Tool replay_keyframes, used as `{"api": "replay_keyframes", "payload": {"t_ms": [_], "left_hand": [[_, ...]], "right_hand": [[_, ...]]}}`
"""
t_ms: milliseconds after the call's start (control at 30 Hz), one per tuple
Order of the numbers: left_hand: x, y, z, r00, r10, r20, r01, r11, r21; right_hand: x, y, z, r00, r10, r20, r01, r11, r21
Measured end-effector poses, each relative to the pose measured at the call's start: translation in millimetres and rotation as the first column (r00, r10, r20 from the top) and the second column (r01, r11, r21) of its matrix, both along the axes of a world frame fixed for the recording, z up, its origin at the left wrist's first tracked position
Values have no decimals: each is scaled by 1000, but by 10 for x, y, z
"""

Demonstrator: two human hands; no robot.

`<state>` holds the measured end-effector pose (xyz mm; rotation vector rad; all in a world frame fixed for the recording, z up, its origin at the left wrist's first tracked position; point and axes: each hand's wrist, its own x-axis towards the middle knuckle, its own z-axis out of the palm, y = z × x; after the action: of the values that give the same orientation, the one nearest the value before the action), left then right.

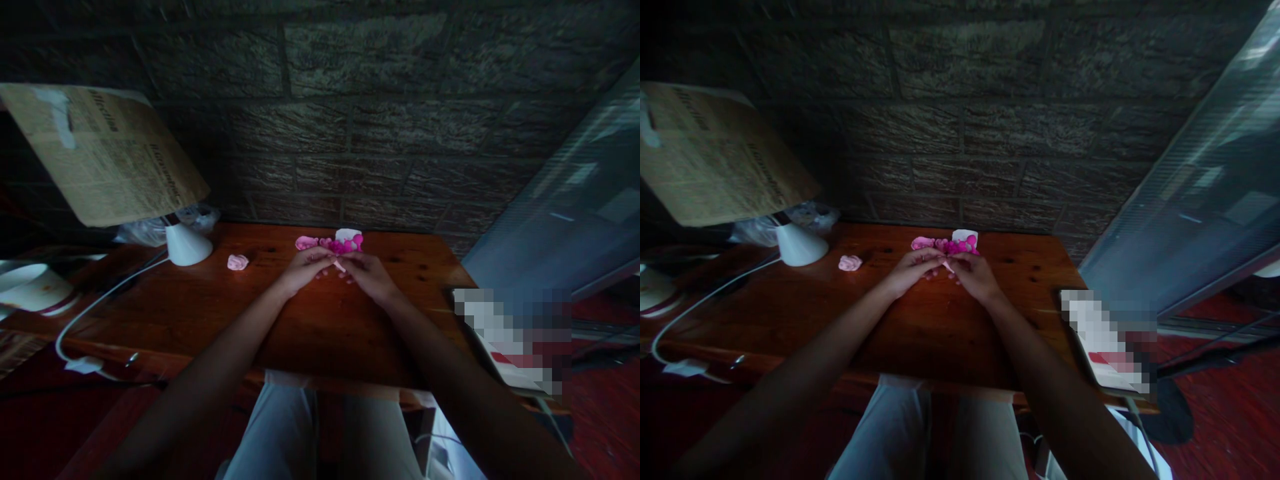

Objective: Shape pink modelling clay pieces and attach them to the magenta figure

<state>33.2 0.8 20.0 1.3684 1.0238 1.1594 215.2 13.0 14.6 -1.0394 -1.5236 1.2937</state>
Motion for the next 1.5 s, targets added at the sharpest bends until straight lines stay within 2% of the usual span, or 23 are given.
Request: {"api": "replay_keyframes", "payload": {"t_ms": [200, 400, 667, 933, 1167, 1333, 1500], "left_hand": [[0, -3, 11, 1000, 10, 28, -11, 999, 42], [-10, -2, -5, 998, 18, 67, -23, 996, 83], [6, -27, -5, 999, -30, 12, 29, 993, 119], [-9, -17, -8, 999, -32, 37, 26, 988, 153], [-10, 23, -41, 998, -15, 59, -2, 964, 266], [-5, 9, -29, 999, -22, 32, 13, 967, 253], [-10, -16, -22, 996, -79, 44, 71, 986, 150]], "right_hand": [[7, -11, 34, 994, -58, -95, 50, 996, -79], [24, -7, 92, 943, -149, -297, 103, 981, -165], [20, -63, 193, 907, -105, -408, 44, 987, -157], [-9, -82, 183, 923, -17, -383, -13, 997, -76], [4, -50, 107, 954, 93, -285, -80, 995, 59], [19, -40, 89, 961, 85, -263, -72, 996, 57], [35, -15, 67, 959, 78, -272, -67, 997, 50]]}}
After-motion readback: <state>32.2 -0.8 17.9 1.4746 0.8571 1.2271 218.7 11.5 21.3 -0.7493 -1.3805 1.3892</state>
